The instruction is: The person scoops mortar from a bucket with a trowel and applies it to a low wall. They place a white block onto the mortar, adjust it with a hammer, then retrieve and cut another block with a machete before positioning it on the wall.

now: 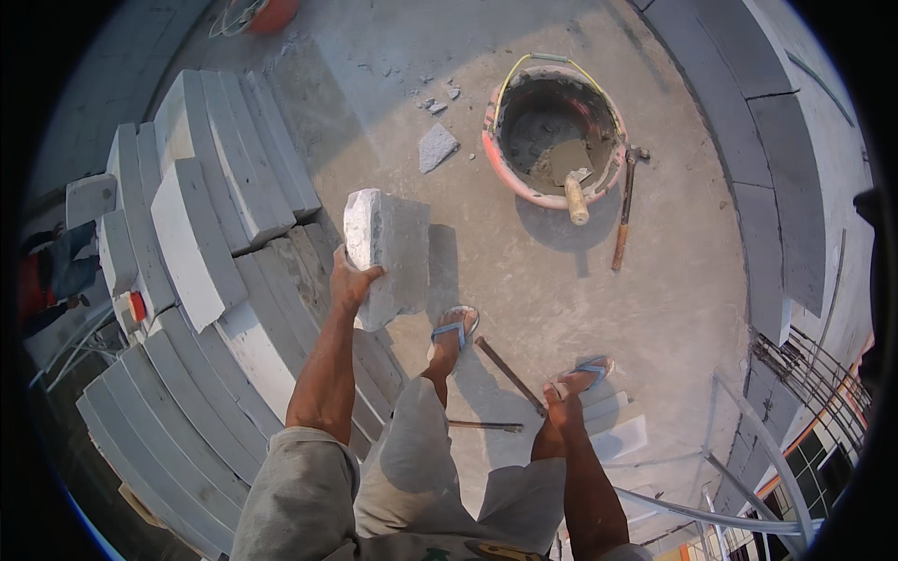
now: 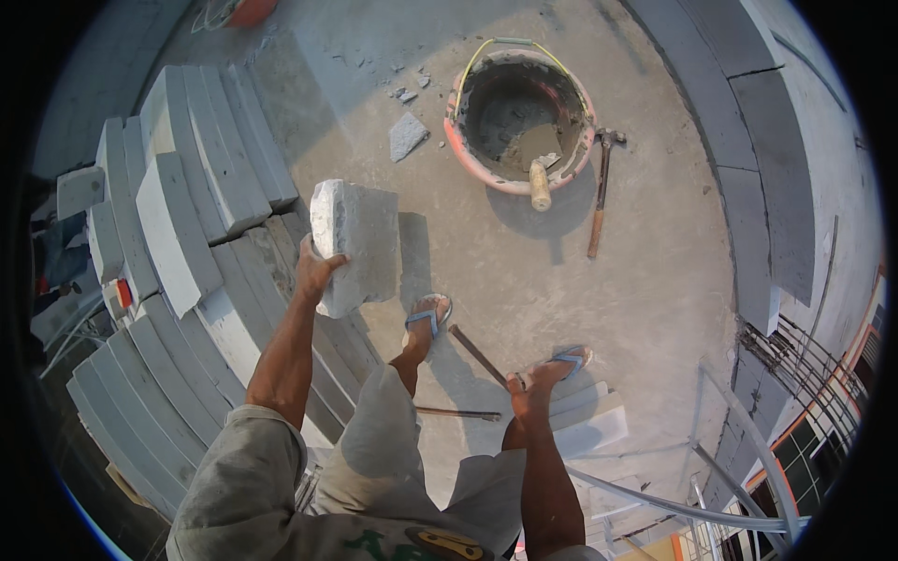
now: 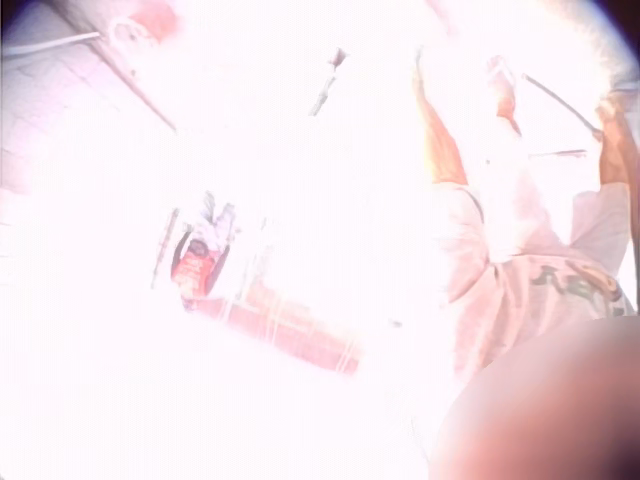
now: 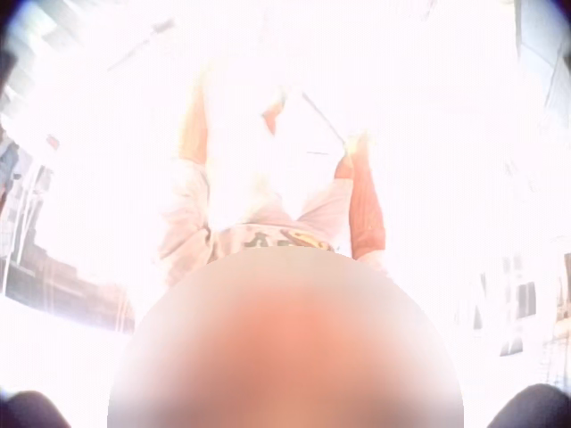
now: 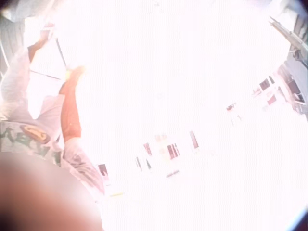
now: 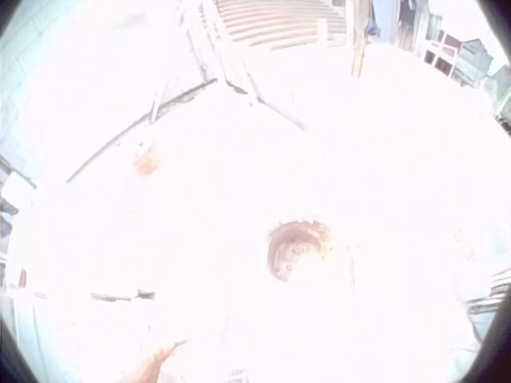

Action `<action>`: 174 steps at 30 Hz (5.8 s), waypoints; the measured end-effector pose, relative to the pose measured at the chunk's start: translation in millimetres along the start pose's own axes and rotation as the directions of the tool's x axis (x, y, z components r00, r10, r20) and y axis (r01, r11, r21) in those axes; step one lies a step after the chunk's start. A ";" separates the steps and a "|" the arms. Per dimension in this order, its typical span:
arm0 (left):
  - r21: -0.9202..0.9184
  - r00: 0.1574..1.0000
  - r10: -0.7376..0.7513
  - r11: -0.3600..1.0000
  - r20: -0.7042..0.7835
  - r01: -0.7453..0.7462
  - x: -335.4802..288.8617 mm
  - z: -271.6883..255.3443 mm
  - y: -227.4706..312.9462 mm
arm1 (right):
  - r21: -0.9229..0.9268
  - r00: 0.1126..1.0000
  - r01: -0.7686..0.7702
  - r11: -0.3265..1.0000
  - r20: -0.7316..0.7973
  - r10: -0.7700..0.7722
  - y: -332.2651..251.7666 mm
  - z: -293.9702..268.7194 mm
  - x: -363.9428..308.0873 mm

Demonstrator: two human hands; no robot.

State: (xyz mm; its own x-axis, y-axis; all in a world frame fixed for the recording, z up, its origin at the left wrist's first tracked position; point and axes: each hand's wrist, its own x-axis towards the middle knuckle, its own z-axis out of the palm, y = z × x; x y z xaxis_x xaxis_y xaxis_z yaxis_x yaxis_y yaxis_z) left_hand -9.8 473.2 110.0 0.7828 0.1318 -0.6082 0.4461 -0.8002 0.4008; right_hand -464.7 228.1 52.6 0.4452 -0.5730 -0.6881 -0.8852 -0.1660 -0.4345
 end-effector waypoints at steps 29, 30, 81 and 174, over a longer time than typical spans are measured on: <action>0.082 0.156 -0.181 0.866 0.971 0.494 -453.4 291.8 340.5 | -0.227 0.731 0.591 0.774 -0.253 -0.633 -35.6 -586.7 -126.6; 0.041 0.042 -0.091 0.754 0.995 0.655 -460.7 303.3 341.7 | -0.250 0.760 0.539 0.805 -0.269 -0.592 -34.1 -603.8 -122.3; 0.045 0.827 -0.080 0.997 0.556 0.066 -538.5 490.6 598.4 | -0.326 0.928 -0.272 0.905 -0.338 0.157 156.3 -949.2 337.3; 0.309 0.573 0.209 0.672 0.793 -0.673 -531.6 471.8 345.6 | -0.384 0.902 -0.134 0.914 -0.430 -0.048 232.2 -704.3 220.1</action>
State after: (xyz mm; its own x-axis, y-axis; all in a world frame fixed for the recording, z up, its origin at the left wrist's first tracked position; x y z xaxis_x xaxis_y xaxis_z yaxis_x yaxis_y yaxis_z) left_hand -476.4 -149.4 248.7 0.1978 -0.5558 -0.8075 -0.3613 -0.8071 0.4670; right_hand -667.2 -501.8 209.6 0.3864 -0.8535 -0.3495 -0.9201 -0.3831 -0.0816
